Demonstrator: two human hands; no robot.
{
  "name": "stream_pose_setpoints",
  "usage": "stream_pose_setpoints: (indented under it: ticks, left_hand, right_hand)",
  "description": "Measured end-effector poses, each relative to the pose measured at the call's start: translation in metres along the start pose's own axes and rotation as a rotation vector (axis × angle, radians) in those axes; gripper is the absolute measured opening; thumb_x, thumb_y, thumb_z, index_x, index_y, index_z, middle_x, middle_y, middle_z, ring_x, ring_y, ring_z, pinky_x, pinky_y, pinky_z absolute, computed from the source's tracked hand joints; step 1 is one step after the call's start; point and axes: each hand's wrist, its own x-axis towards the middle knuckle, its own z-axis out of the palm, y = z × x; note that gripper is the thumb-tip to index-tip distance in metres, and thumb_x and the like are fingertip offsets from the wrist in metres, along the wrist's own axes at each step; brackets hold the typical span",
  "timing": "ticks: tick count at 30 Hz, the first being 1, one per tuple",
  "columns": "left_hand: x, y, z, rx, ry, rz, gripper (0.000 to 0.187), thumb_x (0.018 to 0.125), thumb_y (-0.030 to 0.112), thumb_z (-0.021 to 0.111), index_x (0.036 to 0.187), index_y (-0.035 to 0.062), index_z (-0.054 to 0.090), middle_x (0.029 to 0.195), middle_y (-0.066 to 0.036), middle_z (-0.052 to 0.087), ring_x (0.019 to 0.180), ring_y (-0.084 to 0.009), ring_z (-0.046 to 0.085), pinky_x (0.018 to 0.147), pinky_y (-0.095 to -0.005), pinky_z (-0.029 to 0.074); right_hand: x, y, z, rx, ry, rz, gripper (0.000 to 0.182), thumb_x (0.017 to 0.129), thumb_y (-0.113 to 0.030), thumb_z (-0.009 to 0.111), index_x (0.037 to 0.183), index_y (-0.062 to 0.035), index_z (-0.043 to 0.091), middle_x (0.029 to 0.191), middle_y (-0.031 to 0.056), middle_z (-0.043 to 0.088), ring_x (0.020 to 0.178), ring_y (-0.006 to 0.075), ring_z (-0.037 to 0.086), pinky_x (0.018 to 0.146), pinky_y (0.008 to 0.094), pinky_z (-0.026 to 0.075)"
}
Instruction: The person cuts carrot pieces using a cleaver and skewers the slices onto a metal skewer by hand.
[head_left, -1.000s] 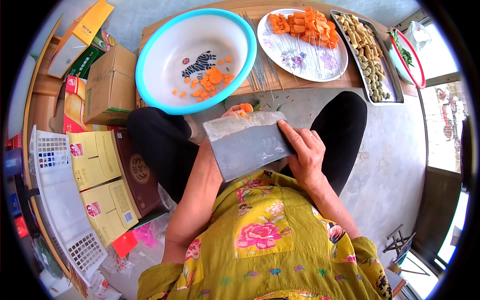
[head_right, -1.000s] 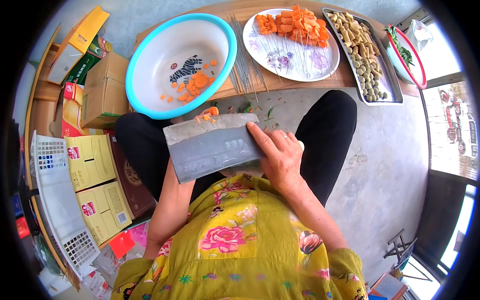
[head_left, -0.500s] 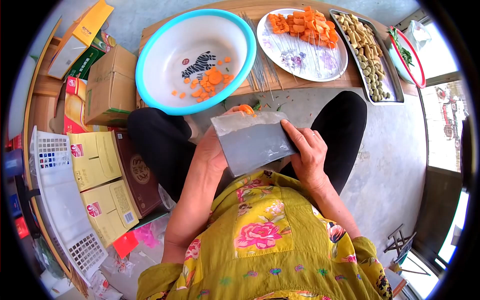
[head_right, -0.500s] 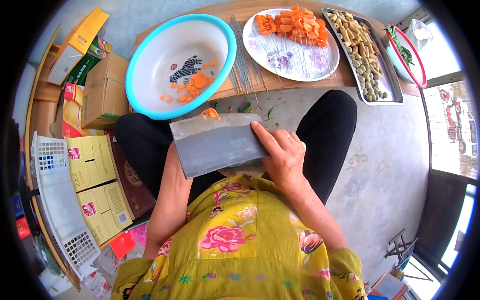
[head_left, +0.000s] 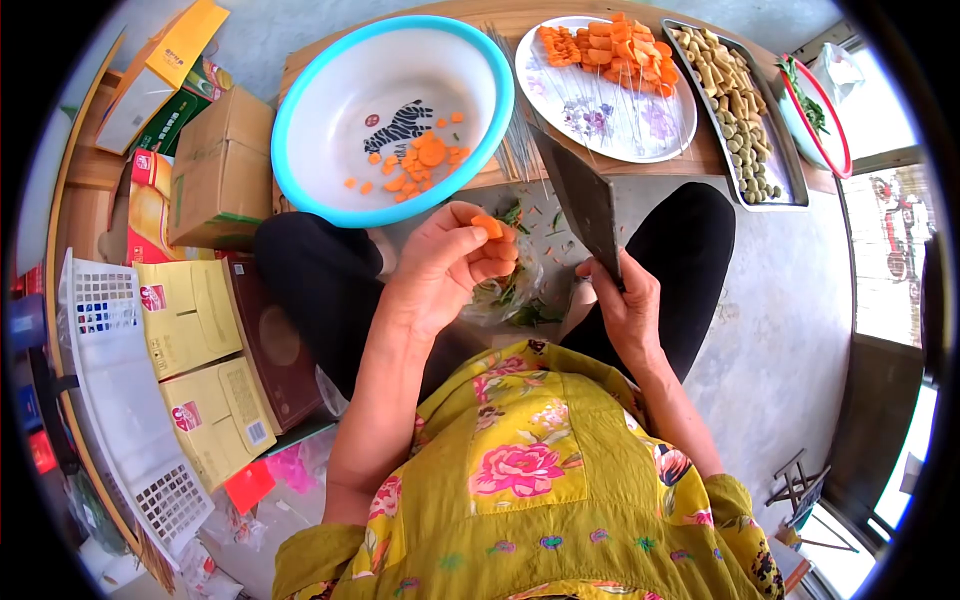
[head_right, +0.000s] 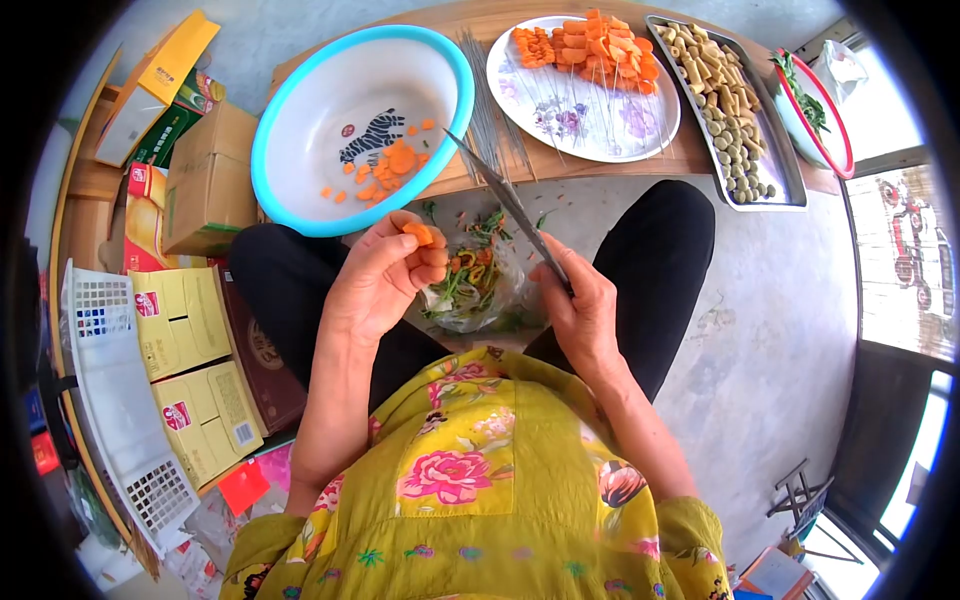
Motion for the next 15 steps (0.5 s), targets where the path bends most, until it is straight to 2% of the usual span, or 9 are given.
stream_pose_setpoints:
  ticks: [1, 3, 4, 6, 7, 9, 10, 12, 15]
  left_hand:
    - [0.002, -0.001, -0.005, -0.015, -0.050, 0.016, 0.011, 0.087, 0.006, 0.059, 0.098, 0.0029, 0.058, 0.088, -0.009, 0.063, 0.076, -0.0181, 0.063, 0.069, -0.0309, 0.056]
    - [0.005, -0.003, -0.011, -0.029, -0.098, 0.033, 0.011, 0.087, 0.006, 0.059, 0.098, 0.0031, 0.058, 0.089, -0.010, 0.063, 0.077, -0.0184, 0.064, 0.070, -0.0315, 0.056]
    - [0.006, -0.003, -0.013, -0.064, -0.106, 0.022, 0.011, 0.087, 0.006, 0.059, 0.098, 0.0037, 0.057, 0.087, -0.009, 0.064, 0.079, -0.0187, 0.065, 0.070, -0.0332, 0.056]
    - [0.006, -0.003, -0.013, -0.099, -0.115, 0.010, 0.012, 0.086, 0.005, 0.060, 0.097, 0.0043, 0.057, 0.086, -0.009, 0.064, 0.081, -0.0191, 0.065, 0.070, -0.0349, 0.057]
    - [0.006, -0.003, -0.011, -0.076, -0.062, 0.009, 0.012, 0.086, 0.005, 0.061, 0.098, 0.0043, 0.057, 0.086, -0.009, 0.064, 0.081, -0.0188, 0.065, 0.071, -0.0345, 0.057]
    - [0.006, -0.003, -0.008, -0.054, -0.010, 0.009, 0.013, 0.086, 0.005, 0.061, 0.098, 0.0042, 0.058, 0.087, -0.009, 0.064, 0.082, -0.0186, 0.065, 0.072, -0.0341, 0.056]
    - [0.006, -0.004, -0.007, -0.052, 0.020, -0.005, 0.014, 0.086, 0.006, 0.062, 0.099, 0.0039, 0.058, 0.088, -0.009, 0.065, 0.082, -0.0183, 0.065, 0.072, -0.0324, 0.056]
    - [0.005, -0.004, -0.005, -0.049, 0.048, -0.018, 0.015, 0.086, 0.006, 0.062, 0.100, 0.0035, 0.058, 0.090, -0.009, 0.065, 0.083, -0.0179, 0.065, 0.073, -0.0308, 0.056]
    - [0.000, -0.005, -0.005, -0.212, 0.040, -0.091, 0.018, 0.086, 0.006, 0.063, 0.103, 0.0033, 0.058, 0.092, -0.009, 0.065, 0.084, -0.0175, 0.066, 0.073, -0.0276, 0.055]
  right_hand:
    - [-0.001, -0.002, -0.001, 0.000, 0.000, 0.001, 0.041, 0.082, 0.005, 0.056, 0.121, -0.0056, 0.060, 0.089, 0.0124, 0.066, 0.076, 0.0217, 0.064, 0.068, 0.0273, 0.049]
    - [-0.001, -0.008, -0.001, -0.032, 0.016, -0.081, 0.032, 0.087, 0.004, 0.053, 0.117, -0.0023, 0.061, 0.081, 0.0067, 0.065, 0.074, 0.0125, 0.061, 0.069, 0.0240, 0.047]
    - [-0.002, -0.008, -0.001, -0.031, 0.015, -0.081, 0.032, 0.087, 0.004, 0.053, 0.117, -0.0023, 0.061, 0.081, 0.0067, 0.065, 0.074, 0.0125, 0.061, 0.069, 0.0240, 0.047]
    - [-0.003, -0.007, -0.003, -0.117, 0.015, -0.199, 0.053, 0.071, 0.009, 0.057, 0.122, -0.0056, 0.060, 0.080, 0.0129, 0.061, 0.070, 0.0269, 0.060, 0.065, 0.0312, 0.049]
    - [-0.004, -0.009, -0.004, -0.117, 0.015, -0.198, 0.053, 0.071, 0.009, 0.057, 0.122, -0.0056, 0.060, 0.080, 0.0129, 0.061, 0.070, 0.0269, 0.060, 0.065, 0.0312, 0.049]
    - [-0.003, -0.013, -0.007, -0.324, -0.019, -0.331, 0.062, 0.060, 0.008, 0.059, 0.121, -0.0063, 0.061, 0.075, 0.0113, 0.058, 0.067, 0.0278, 0.057, 0.063, 0.0347, 0.048]
    - [-0.002, -0.014, -0.007, -0.323, -0.018, -0.330, 0.062, 0.060, 0.008, 0.059, 0.121, -0.0063, 0.061, 0.075, 0.0113, 0.058, 0.067, 0.0278, 0.057, 0.063, 0.0347, 0.048]
    - [0.002, -0.017, -0.004, -0.428, 0.043, -0.515, 0.066, 0.055, 0.005, 0.061, 0.120, -0.0071, 0.062, 0.073, 0.0088, 0.056, 0.066, 0.0259, 0.056, 0.060, 0.0362, 0.047]
    - [0.004, -0.020, 0.000, -0.452, 0.064, -0.551, 0.069, 0.051, 0.005, 0.060, 0.119, -0.0075, 0.062, 0.073, 0.0076, 0.056, 0.065, 0.0247, 0.056, 0.059, 0.0360, 0.046]
